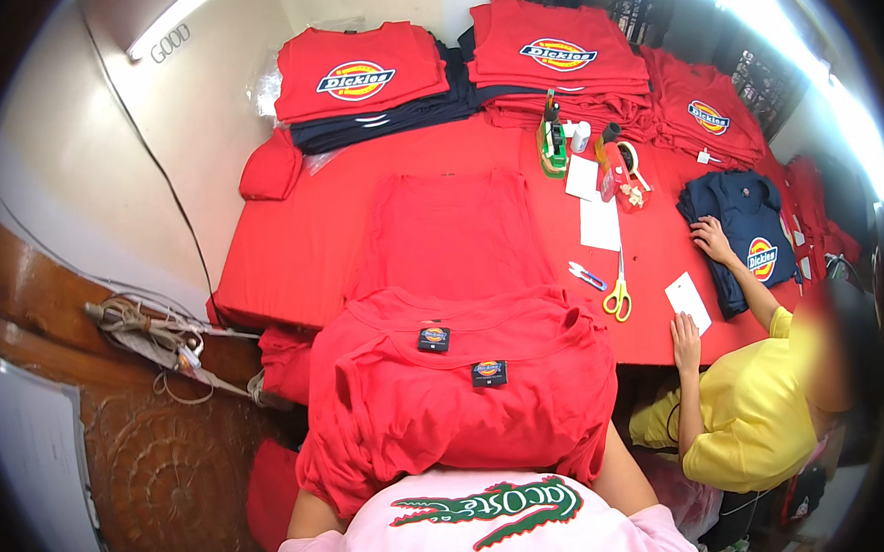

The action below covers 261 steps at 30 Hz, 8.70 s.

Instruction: The person picks up red t-shirts, folds them, stacks them on a table, and uses a tagging gun to attach labels near the collar. They then use snips to trim excess threads or plastic fasteners.

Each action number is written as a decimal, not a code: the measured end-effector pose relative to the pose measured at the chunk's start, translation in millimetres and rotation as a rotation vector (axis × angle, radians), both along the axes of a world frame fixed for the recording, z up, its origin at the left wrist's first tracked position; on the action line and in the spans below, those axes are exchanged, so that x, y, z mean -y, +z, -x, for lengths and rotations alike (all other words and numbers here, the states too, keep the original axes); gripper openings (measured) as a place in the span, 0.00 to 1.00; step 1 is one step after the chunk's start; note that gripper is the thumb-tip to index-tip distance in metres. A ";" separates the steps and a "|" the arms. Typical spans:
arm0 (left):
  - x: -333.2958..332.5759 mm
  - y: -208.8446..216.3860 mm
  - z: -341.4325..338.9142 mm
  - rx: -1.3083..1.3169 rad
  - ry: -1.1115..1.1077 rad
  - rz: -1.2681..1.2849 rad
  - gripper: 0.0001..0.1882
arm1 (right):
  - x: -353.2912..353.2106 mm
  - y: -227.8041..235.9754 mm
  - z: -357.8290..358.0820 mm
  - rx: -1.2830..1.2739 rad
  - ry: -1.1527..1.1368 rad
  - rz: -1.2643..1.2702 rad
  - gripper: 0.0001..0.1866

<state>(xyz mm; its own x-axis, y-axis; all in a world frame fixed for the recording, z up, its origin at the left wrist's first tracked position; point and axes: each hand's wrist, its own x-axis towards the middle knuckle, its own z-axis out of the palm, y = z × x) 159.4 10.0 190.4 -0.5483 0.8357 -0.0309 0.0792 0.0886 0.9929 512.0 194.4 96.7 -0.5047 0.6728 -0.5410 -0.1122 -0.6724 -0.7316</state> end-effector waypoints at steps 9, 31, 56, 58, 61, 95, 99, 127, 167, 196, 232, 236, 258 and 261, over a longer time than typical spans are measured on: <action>-89.3 -71.7 183.0 0.194 0.039 0.134 0.59 | -196.0 41.3 139.5 -0.058 -0.042 0.012 0.31; -36.3 -131.5 158.8 -0.109 0.017 0.531 0.54 | -89.0 -34.6 115.1 0.710 -0.061 -0.695 0.30; -257.1 -102.4 196.0 -0.281 0.056 -0.087 0.11 | -264.8 7.8 217.8 0.659 -0.165 -1.211 0.12; -238.8 -91.7 217.4 -0.371 0.232 -0.157 0.09 | -267.9 11.9 213.9 0.597 -0.140 -1.151 0.12; -255.7 -79.1 247.5 -0.549 0.154 -0.091 0.09 | -285.6 1.5 222.9 0.523 -0.113 -1.249 0.11; -289.5 -38.5 144.5 -1.034 -0.771 0.179 0.45 | -197.1 117.0 247.0 -0.148 0.318 -0.980 0.09; -301.8 -43.9 170.4 -1.008 -1.084 0.623 0.38 | -185.3 122.5 195.7 -0.307 0.191 -0.810 0.09; -298.6 -42.2 236.9 -1.314 -0.617 0.345 0.22 | -260.7 2.2 258.0 0.117 -0.287 -0.919 0.17; -328.7 -161.7 166.6 -1.474 -0.180 0.277 0.43 | -214.7 -54.9 268.1 1.093 0.277 -1.492 0.48; -307.4 -166.2 115.7 -1.142 0.079 0.363 0.36 | -104.0 -55.5 110.4 0.674 0.489 -1.388 0.34; -731.0 -33.4 211.6 -1.528 -0.149 -0.035 0.33 | -552.9 63.8 223.5 0.455 -0.284 -1.346 0.12; -741.7 -28.2 205.4 -1.552 -0.158 0.017 0.29 | -555.0 63.4 217.7 0.460 -0.298 -1.374 0.12; -741.7 -21.3 195.2 -1.471 -0.194 0.156 0.32 | -551.9 53.3 202.2 0.354 -0.347 -1.335 0.09; -743.8 -23.8 198.3 -1.452 -0.180 0.213 0.33 | -543.7 56.7 204.6 0.309 -0.353 -1.278 0.08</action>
<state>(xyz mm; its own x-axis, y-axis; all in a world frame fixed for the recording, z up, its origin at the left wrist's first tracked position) -38.9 753.8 166.6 -0.0975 0.9444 0.3140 0.9949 0.1006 0.0063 307.4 738.0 153.3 -0.1755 0.8521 0.4930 0.1448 0.5177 -0.8432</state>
